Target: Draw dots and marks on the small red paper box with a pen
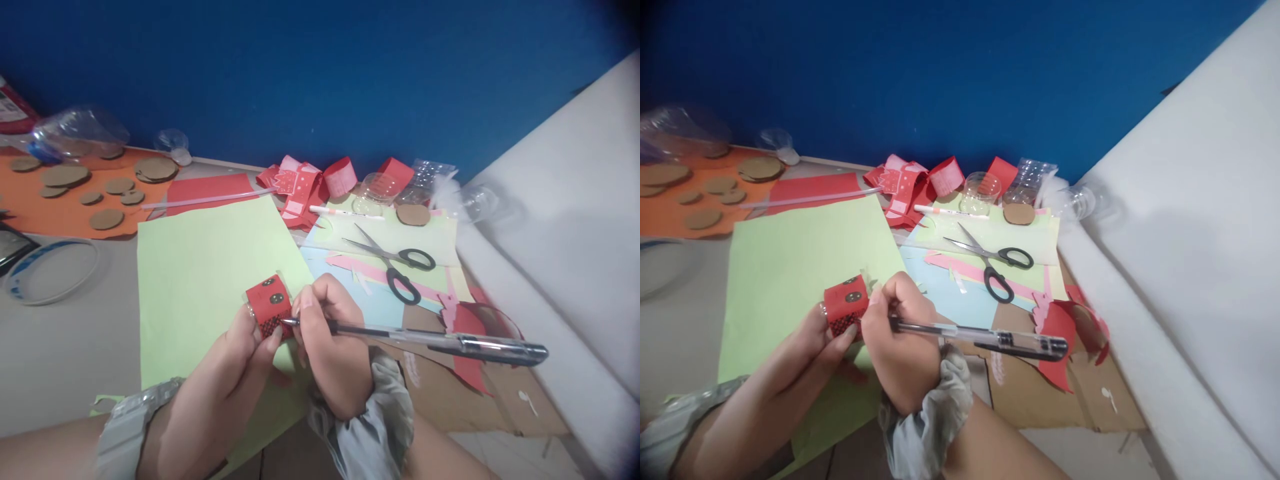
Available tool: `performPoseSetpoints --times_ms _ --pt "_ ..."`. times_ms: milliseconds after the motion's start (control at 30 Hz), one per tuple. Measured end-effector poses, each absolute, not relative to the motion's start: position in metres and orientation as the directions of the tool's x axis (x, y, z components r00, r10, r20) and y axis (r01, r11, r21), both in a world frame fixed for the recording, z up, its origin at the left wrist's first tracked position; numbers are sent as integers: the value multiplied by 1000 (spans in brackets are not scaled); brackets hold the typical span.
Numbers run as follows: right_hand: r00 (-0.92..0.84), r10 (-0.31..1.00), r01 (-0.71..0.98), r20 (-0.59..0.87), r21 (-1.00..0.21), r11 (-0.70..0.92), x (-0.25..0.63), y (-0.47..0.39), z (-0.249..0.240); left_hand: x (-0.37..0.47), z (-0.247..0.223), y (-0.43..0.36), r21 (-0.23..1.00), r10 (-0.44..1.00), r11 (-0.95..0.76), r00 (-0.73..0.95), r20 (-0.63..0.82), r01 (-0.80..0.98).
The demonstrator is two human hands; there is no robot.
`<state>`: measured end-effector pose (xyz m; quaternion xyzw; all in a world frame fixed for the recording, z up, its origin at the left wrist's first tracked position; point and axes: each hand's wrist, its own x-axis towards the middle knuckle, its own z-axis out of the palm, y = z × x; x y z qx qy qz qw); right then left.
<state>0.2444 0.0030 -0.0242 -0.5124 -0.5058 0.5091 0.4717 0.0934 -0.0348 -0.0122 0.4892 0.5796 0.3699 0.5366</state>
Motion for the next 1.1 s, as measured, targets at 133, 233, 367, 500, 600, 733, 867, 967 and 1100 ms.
performPoseSetpoints --times_ms 133,233,367,500,600,733,867,967,1100 --pt "-32 999 54 -36 -998 -34 244 2 -23 93 -13 -35 955 965 245 56 -258 167" --pt "-27 999 50 -17 -999 -16 243 3 -21 94 -11 -34 955 966 240 55 -252 173" --pt "-22 1000 29 -5 -1000 -5 243 4 -20 94 -9 -33 959 968 228 69 -242 166" --pt "13 1000 3 18 -1000 18 243 4 -18 95 -10 -33 955 973 222 23 -231 195" --pt "18 999 0 46 -999 46 242 3 -18 99 -3 -32 962 976 216 -13 -217 168" --pt "8 997 10 75 -997 75 241 3 -18 103 12 -29 971 978 200 27 -206 131" --pt "7 991 45 134 -990 134 240 4 -13 101 12 -30 970 984 169 31 -177 177" --pt "13 987 71 159 -985 158 239 5 -11 99 5 -32 962 985 158 32 -169 222" --pt "16 986 72 163 -984 162 240 5 -11 99 3 -31 959 982 164 53 -180 230"
